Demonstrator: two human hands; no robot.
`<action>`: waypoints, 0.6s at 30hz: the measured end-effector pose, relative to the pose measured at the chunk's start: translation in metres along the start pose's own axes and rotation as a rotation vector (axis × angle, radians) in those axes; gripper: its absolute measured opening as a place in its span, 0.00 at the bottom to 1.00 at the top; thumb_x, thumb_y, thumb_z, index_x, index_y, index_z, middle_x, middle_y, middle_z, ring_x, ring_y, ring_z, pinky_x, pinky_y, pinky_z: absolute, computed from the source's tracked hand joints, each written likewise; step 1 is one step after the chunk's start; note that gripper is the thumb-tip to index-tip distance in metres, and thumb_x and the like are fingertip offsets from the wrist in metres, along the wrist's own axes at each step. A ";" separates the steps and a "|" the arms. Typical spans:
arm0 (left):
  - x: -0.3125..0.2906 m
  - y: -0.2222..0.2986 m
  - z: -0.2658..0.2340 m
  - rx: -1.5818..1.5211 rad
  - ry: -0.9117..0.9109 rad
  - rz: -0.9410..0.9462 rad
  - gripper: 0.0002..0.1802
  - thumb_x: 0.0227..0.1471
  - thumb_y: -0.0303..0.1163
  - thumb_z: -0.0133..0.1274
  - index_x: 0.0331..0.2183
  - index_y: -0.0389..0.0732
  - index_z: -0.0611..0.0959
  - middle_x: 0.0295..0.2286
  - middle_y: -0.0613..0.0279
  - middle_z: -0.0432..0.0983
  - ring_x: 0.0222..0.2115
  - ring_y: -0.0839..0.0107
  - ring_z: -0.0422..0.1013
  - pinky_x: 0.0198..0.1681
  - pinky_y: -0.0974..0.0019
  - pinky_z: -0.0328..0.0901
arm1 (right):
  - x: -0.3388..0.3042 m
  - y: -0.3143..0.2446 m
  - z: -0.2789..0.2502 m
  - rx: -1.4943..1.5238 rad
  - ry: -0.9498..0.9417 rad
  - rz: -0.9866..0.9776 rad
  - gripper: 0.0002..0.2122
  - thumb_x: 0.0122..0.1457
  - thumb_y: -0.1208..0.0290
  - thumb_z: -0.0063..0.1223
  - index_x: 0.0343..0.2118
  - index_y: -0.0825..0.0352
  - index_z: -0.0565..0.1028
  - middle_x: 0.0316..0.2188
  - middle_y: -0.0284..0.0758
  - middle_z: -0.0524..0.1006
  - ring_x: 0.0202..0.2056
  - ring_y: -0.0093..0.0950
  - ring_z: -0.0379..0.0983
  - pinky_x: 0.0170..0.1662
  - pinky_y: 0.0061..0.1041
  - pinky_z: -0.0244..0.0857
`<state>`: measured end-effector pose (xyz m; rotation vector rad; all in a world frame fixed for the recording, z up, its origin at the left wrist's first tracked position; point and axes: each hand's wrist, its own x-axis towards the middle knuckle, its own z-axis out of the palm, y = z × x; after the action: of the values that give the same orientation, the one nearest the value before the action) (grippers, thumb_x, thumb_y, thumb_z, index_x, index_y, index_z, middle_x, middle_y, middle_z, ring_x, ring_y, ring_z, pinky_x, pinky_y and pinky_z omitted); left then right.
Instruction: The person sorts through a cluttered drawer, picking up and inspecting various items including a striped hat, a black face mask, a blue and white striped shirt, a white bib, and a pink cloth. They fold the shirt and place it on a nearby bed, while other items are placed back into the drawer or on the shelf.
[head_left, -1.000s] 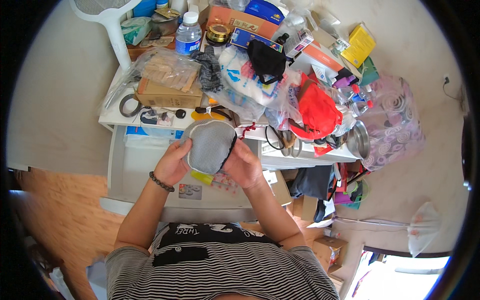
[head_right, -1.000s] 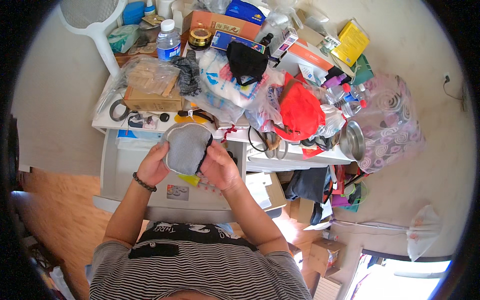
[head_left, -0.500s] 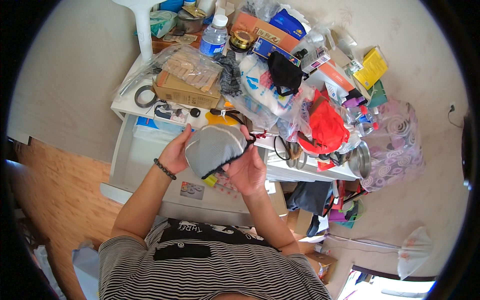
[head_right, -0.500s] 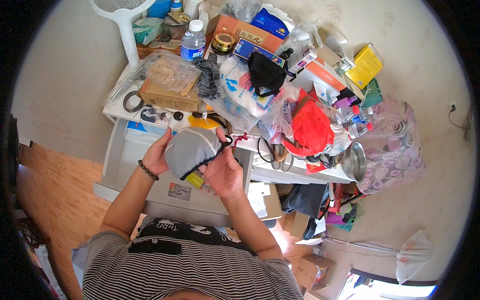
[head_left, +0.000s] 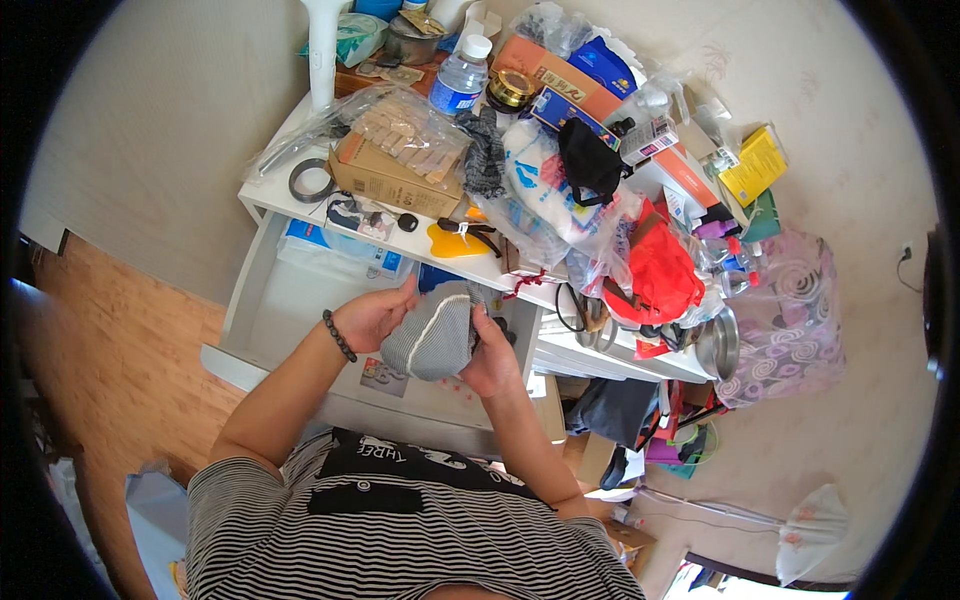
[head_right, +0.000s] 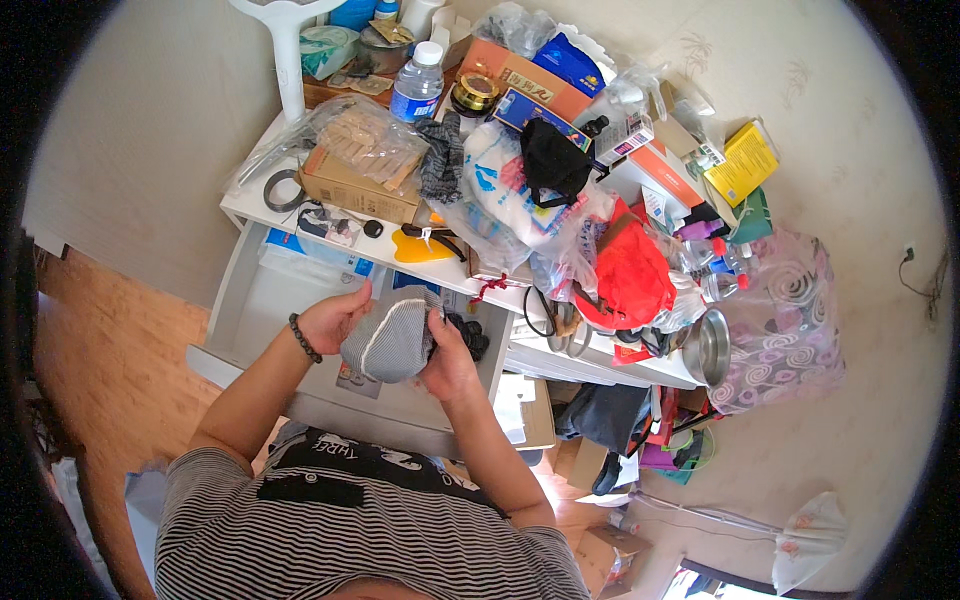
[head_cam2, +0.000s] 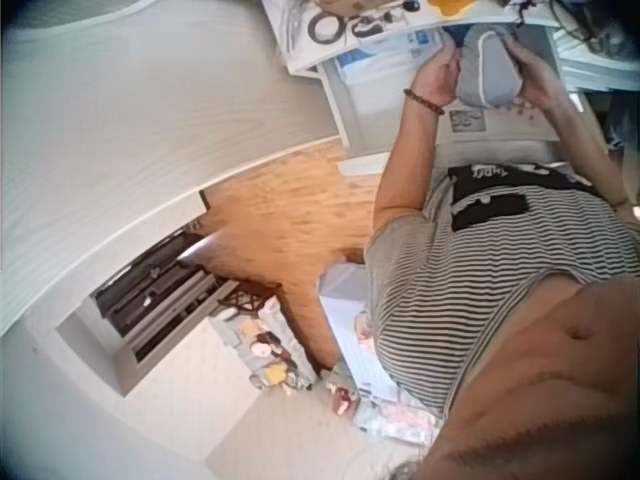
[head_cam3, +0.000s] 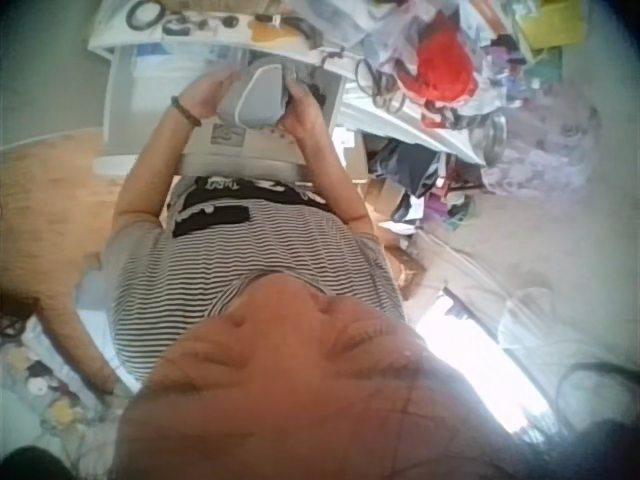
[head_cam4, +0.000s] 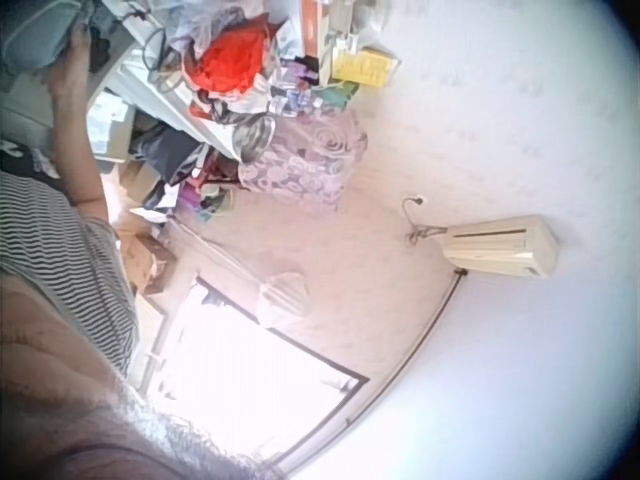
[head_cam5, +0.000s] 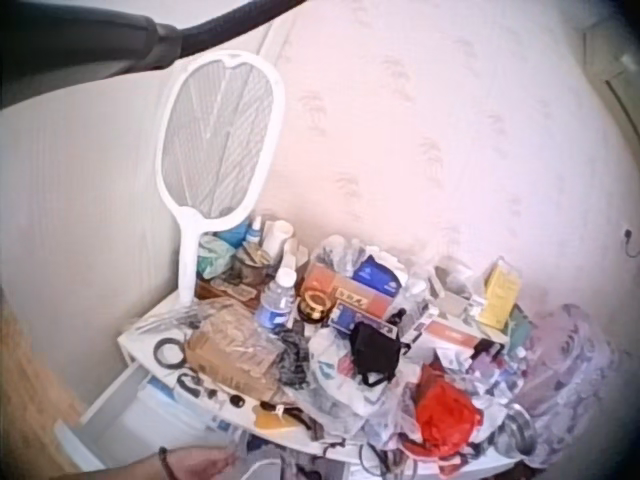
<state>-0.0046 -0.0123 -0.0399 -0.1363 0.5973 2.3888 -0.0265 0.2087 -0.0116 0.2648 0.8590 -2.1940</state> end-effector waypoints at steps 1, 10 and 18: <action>0.003 -0.007 0.001 -0.019 0.026 0.119 0.25 0.59 0.45 0.43 0.48 0.35 0.73 0.44 0.58 0.74 0.44 0.67 0.71 0.50 0.64 0.64 | 0.000 0.001 0.001 0.035 -0.008 0.023 0.19 0.59 0.61 0.51 0.50 0.64 0.68 0.46 0.33 0.72 0.49 0.31 0.68 0.54 0.38 0.61; 0.001 -0.014 -0.001 -0.160 -0.043 0.264 0.28 0.59 0.49 0.40 0.52 0.37 0.68 0.50 0.56 0.69 0.50 0.64 0.66 0.55 0.58 0.60 | -0.010 0.000 0.001 -0.013 -0.158 -0.074 0.28 0.54 0.67 0.56 0.57 0.63 0.60 0.54 0.33 0.67 0.53 0.34 0.65 0.55 0.41 0.60; 0.004 -0.023 0.008 -0.061 0.042 0.298 0.30 0.60 0.51 0.37 0.54 0.38 0.67 0.50 0.54 0.68 0.52 0.61 0.64 0.56 0.56 0.58 | -0.006 0.002 0.002 -0.093 -0.202 -0.100 0.31 0.53 0.73 0.56 0.60 0.61 0.57 0.54 0.31 0.66 0.54 0.30 0.64 0.55 0.36 0.61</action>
<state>0.0077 0.0094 -0.0425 -0.1326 0.5989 2.6997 -0.0207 0.2100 -0.0086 -0.0464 0.8737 -2.2198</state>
